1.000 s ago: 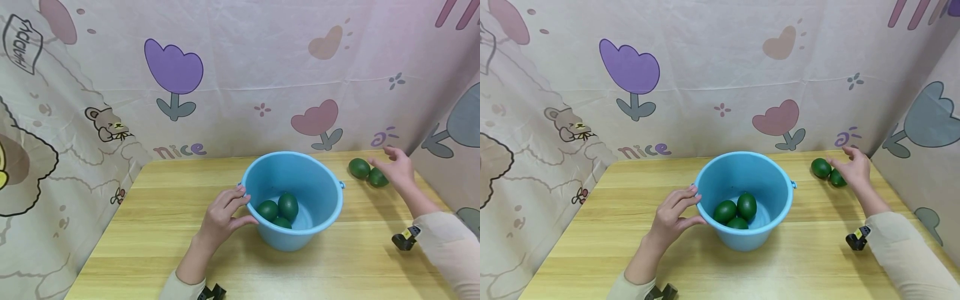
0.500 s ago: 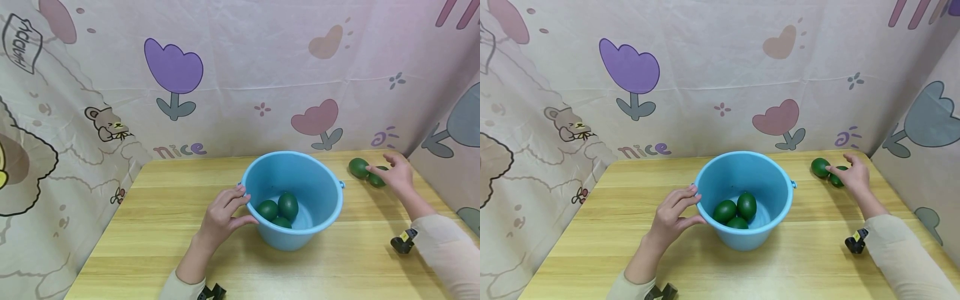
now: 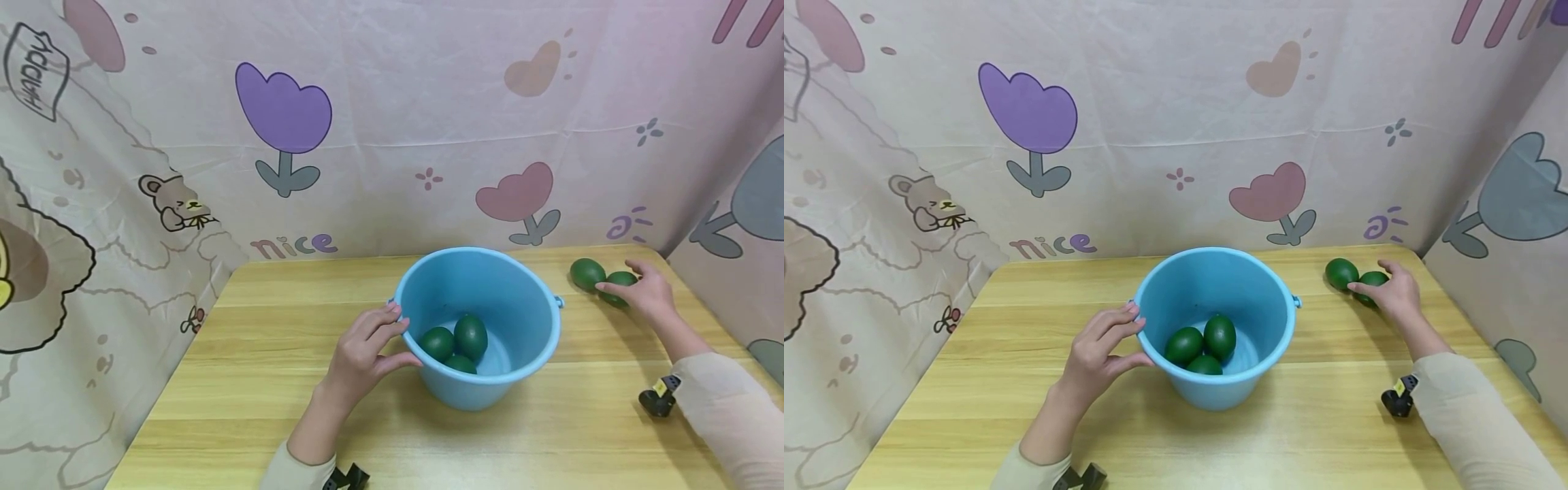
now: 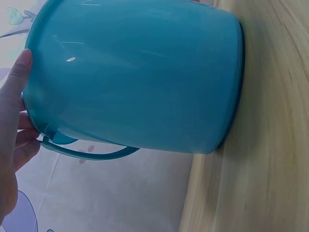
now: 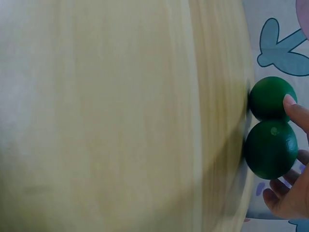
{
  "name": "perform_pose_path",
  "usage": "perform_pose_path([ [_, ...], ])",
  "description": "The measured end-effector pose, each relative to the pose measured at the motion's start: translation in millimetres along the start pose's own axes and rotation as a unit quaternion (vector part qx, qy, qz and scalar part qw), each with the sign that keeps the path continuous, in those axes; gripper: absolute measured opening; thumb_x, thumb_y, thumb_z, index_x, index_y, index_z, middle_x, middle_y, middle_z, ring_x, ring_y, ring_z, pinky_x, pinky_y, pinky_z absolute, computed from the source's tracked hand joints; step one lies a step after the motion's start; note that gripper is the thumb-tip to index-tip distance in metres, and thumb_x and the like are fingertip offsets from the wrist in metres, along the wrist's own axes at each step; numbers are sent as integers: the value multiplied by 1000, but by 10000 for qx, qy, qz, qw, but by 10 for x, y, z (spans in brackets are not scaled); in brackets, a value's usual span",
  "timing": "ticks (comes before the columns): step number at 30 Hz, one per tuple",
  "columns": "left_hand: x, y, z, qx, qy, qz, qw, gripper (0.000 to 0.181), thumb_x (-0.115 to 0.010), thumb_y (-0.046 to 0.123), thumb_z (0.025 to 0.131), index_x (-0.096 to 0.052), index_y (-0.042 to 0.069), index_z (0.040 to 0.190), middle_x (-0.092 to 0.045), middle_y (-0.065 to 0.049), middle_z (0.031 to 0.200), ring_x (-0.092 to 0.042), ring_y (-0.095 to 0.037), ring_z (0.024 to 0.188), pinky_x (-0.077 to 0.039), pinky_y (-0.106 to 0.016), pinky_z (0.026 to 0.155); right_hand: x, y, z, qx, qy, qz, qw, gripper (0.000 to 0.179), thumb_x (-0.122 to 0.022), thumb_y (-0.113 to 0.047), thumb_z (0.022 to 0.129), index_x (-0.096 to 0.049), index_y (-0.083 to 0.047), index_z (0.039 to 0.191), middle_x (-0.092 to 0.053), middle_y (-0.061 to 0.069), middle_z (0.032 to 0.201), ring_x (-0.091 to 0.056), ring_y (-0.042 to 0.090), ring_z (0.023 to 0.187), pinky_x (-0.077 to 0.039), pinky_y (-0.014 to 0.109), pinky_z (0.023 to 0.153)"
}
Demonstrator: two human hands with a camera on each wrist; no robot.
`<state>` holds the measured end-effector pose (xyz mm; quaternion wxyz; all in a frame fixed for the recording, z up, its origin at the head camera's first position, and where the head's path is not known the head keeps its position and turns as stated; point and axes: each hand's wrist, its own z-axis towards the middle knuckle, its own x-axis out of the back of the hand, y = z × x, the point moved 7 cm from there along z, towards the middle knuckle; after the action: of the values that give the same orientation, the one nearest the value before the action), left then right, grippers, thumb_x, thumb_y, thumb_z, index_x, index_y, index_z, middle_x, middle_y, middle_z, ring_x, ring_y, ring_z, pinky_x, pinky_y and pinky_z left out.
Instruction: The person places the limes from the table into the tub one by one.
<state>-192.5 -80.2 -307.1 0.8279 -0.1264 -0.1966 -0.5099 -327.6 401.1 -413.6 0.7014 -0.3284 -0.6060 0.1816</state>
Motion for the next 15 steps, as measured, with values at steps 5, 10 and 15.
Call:
perform_pose_path([
  [5, -4, -3, -3, -1, 0, 21, 10000, 55, -61, 49, 81, -71, -3, 95, -68, -15, 94, -67, -28, 94, -57, -36, 84, -35, 37, -10, 77, -117, -140, 9998, 95, -72, -39, 83, -18, 11, 144, -25, 42, 139, -31, 60, 120, -34, 69, 99],
  [10, -12, -1, -3, -33, 1, 40, 10000, 54, -62, 49, 81, -71, -3, 95, -69, -15, 94, -68, -28, 94, -57, -36, 84, -58, 76, -36, 151, -146, -276, 9994, 92, -71, -35, 84, -18, 12, 143, -25, 45, 135, -32, 62, 117, -34, 72, 95],
  [15, -10, -3, -5, -55, 10, 80, 10000, 54, -61, 49, 82, -70, -3, 95, -68, -15, 95, -67, -28, 94, -57, -36, 84, -63, 90, -46, 164, -122, -279, 9994, 89, -70, -32, 85, -19, 11, 143, -28, 45, 132, -34, 62, 114, -35, 72, 93],
])
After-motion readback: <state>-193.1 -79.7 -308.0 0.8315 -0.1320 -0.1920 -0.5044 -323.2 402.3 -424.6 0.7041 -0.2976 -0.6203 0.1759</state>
